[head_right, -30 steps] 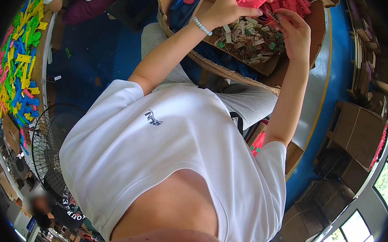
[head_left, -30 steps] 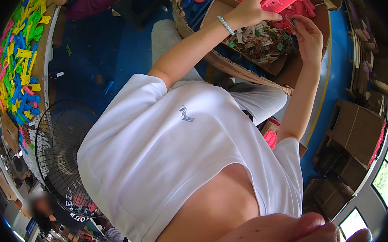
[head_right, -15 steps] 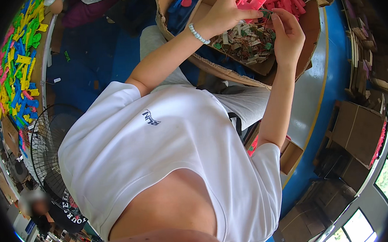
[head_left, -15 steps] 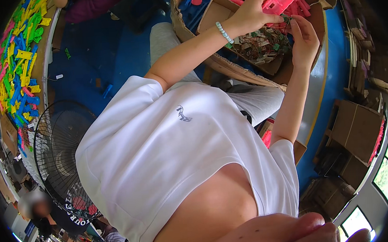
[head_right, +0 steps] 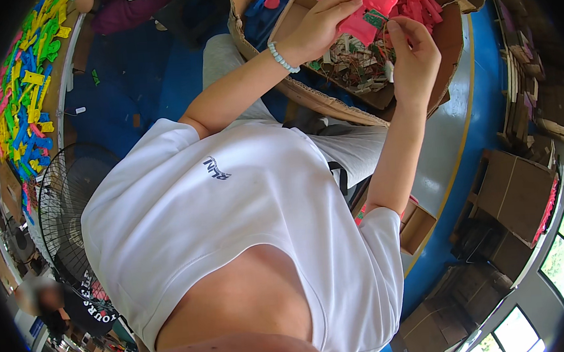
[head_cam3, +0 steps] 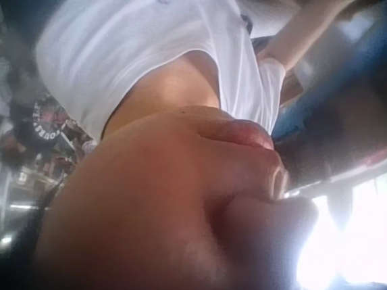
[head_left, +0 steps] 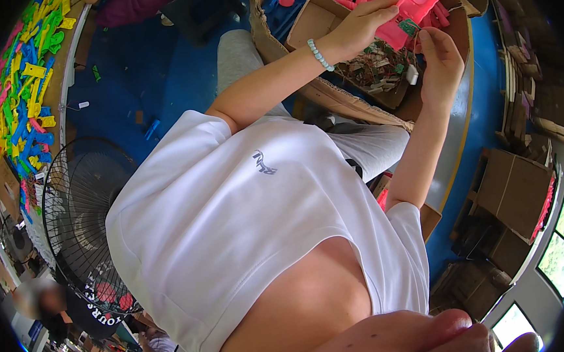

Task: Assembling small metal and plastic components for a lighting fixture or device.

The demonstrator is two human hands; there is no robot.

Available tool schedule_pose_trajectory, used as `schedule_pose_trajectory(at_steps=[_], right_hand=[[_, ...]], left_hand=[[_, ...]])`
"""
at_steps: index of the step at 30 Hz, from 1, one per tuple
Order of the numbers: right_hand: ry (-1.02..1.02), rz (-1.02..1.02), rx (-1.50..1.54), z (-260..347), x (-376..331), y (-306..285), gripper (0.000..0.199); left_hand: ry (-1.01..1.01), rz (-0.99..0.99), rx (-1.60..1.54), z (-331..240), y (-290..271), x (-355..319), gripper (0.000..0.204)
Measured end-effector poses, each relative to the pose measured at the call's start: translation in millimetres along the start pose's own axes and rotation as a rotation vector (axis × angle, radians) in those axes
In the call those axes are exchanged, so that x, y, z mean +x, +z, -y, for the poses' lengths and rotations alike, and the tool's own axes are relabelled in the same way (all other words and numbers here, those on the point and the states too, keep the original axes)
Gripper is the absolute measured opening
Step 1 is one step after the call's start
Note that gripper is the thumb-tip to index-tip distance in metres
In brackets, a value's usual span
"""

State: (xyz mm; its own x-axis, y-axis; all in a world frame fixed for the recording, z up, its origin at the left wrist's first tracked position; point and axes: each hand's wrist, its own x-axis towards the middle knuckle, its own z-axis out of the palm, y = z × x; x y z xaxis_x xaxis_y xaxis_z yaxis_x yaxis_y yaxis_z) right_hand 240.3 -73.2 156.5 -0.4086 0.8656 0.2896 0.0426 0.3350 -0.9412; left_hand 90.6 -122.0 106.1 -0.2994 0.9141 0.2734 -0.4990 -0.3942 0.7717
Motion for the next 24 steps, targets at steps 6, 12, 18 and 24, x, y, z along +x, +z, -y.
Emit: schedule_pose_trajectory(at_steps=[6,12,18,24], right_hand=[[-0.017,0.014,0.038,-2.5,-1.0,2.3,0.014],[-0.033,0.006,0.083,15.7,-6.2,4.1,0.013],[-0.072,-0.074,0.047,25.8,-12.9,10.5,0.012],[-0.088,-0.105,0.057,33.5,-22.9,9.8,0.011]], left_hand=[[-0.005,0.034,-0.075,-14.4,12.8,-4.2,0.035],[0.017,0.048,-0.061,-14.2,17.6,-6.7,0.036],[0.186,0.085,0.209,-24.7,24.4,-15.9,0.039],[0.267,0.067,0.351,-24.1,33.0,-22.1,0.039]])
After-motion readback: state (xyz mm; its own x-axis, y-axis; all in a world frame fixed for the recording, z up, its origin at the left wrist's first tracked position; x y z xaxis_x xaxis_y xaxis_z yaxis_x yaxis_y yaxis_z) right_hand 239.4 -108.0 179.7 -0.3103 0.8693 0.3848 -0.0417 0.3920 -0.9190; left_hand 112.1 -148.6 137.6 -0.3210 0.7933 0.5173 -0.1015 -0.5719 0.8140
